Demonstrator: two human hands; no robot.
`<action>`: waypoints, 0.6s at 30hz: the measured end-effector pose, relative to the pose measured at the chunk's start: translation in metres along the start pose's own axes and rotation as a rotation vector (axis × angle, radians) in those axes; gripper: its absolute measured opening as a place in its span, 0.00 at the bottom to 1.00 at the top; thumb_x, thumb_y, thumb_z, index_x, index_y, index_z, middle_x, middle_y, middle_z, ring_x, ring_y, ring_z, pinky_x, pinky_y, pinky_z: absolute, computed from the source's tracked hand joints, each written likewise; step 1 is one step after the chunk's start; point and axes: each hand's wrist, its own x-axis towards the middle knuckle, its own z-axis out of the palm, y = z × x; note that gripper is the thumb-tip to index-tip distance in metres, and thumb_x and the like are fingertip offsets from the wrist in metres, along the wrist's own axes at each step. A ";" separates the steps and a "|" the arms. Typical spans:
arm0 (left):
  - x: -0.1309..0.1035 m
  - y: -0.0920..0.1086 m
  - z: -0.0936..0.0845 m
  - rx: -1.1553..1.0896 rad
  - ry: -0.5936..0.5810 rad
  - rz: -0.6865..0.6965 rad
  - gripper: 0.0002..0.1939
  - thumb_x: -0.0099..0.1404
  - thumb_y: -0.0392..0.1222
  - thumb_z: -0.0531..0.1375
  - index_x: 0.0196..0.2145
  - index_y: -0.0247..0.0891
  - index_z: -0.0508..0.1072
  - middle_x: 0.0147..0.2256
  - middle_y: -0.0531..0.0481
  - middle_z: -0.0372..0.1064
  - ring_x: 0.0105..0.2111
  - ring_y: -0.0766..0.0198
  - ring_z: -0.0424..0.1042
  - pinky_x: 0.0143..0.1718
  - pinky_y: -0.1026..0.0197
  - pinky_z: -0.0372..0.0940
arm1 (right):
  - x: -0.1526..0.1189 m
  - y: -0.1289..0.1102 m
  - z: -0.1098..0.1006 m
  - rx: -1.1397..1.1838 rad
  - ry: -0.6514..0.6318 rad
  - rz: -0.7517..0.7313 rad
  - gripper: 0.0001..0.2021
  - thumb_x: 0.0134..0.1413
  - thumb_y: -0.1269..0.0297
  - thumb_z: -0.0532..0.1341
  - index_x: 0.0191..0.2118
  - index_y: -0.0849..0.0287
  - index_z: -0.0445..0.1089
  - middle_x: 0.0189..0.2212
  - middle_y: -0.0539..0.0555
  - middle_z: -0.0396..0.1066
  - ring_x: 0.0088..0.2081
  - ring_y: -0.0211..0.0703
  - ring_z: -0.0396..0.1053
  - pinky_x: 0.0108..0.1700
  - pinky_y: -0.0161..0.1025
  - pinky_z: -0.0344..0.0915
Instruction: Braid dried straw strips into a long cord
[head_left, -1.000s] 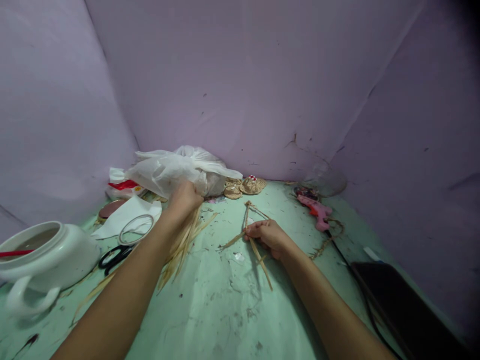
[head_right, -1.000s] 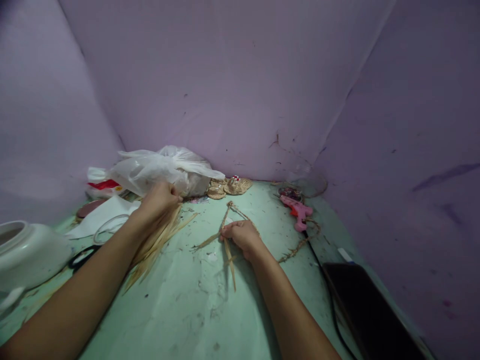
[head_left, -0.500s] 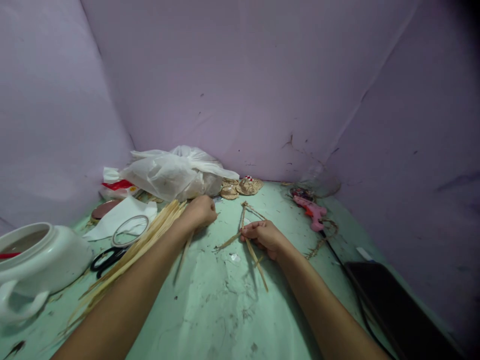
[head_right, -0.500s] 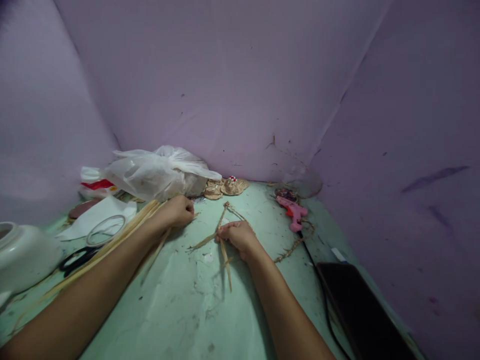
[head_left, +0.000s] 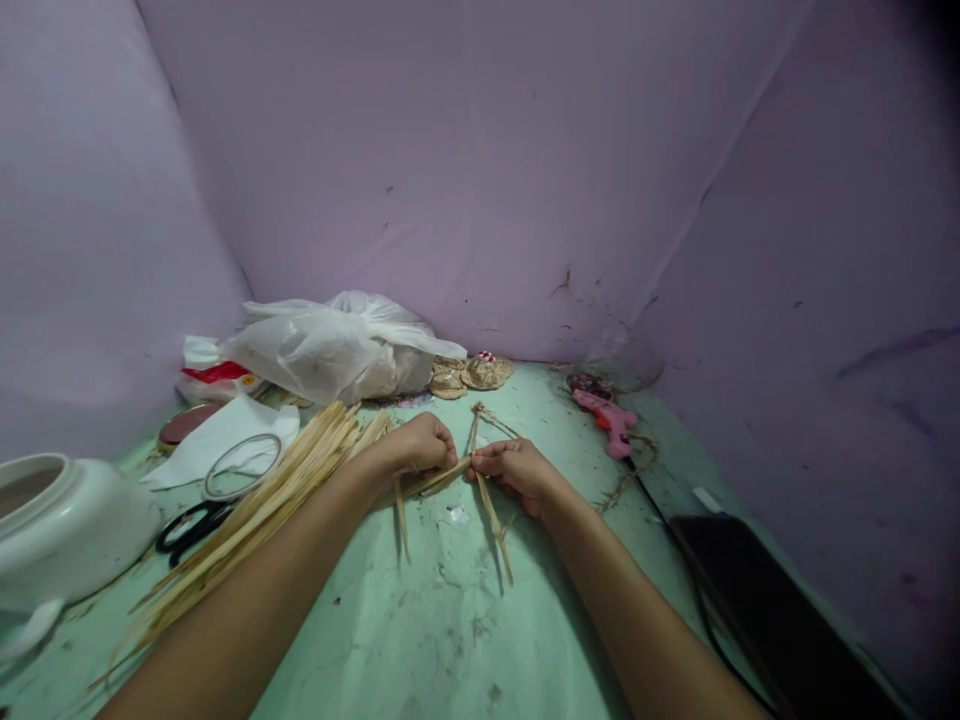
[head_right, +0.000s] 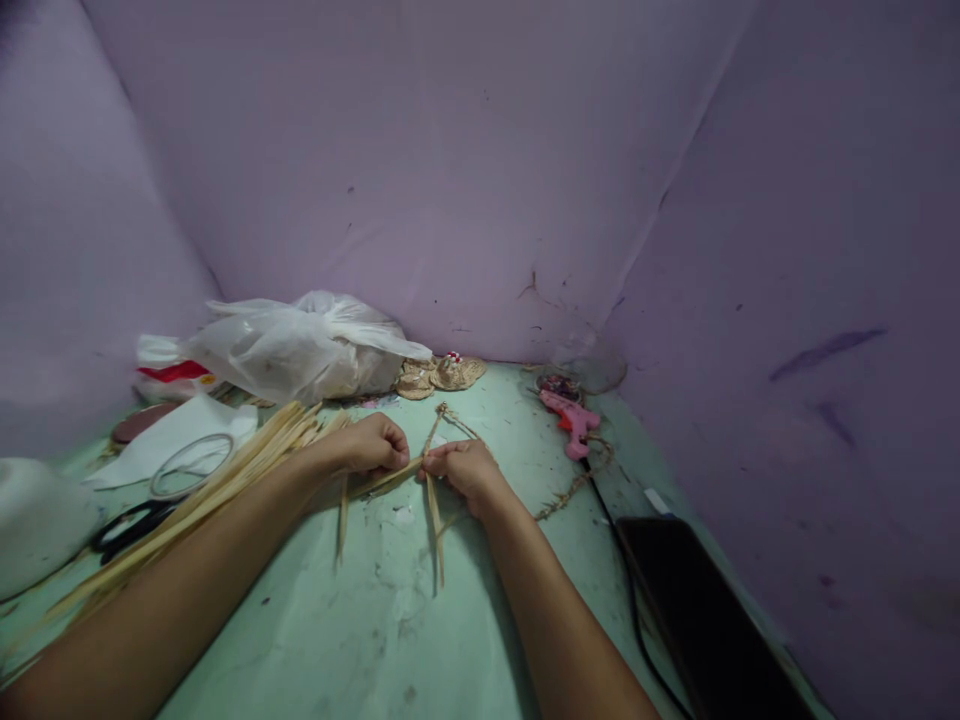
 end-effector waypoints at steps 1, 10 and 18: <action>0.000 0.000 0.000 -0.005 -0.017 0.006 0.05 0.41 0.32 0.54 0.19 0.32 0.68 0.12 0.57 0.56 0.13 0.73 0.56 0.15 0.70 0.52 | 0.001 0.001 0.000 -0.002 0.001 -0.001 0.06 0.37 0.68 0.59 0.23 0.66 0.71 0.11 0.46 0.60 0.11 0.26 0.41 0.15 0.31 0.36; -0.002 0.004 0.007 -0.046 -0.039 -0.009 0.07 0.45 0.34 0.56 0.22 0.29 0.72 0.10 0.54 0.58 0.11 0.73 0.56 0.15 0.69 0.52 | 0.001 0.001 0.000 0.025 -0.004 -0.018 0.06 0.36 0.69 0.59 0.24 0.66 0.71 0.12 0.47 0.62 0.12 0.26 0.42 0.15 0.31 0.36; 0.008 -0.002 0.015 -0.109 0.018 -0.100 0.06 0.44 0.34 0.57 0.22 0.30 0.72 0.08 0.57 0.54 0.09 0.75 0.50 0.11 0.70 0.44 | 0.000 0.000 0.000 0.045 -0.009 -0.012 0.08 0.34 0.69 0.60 0.27 0.65 0.71 0.12 0.46 0.63 0.11 0.25 0.42 0.15 0.30 0.37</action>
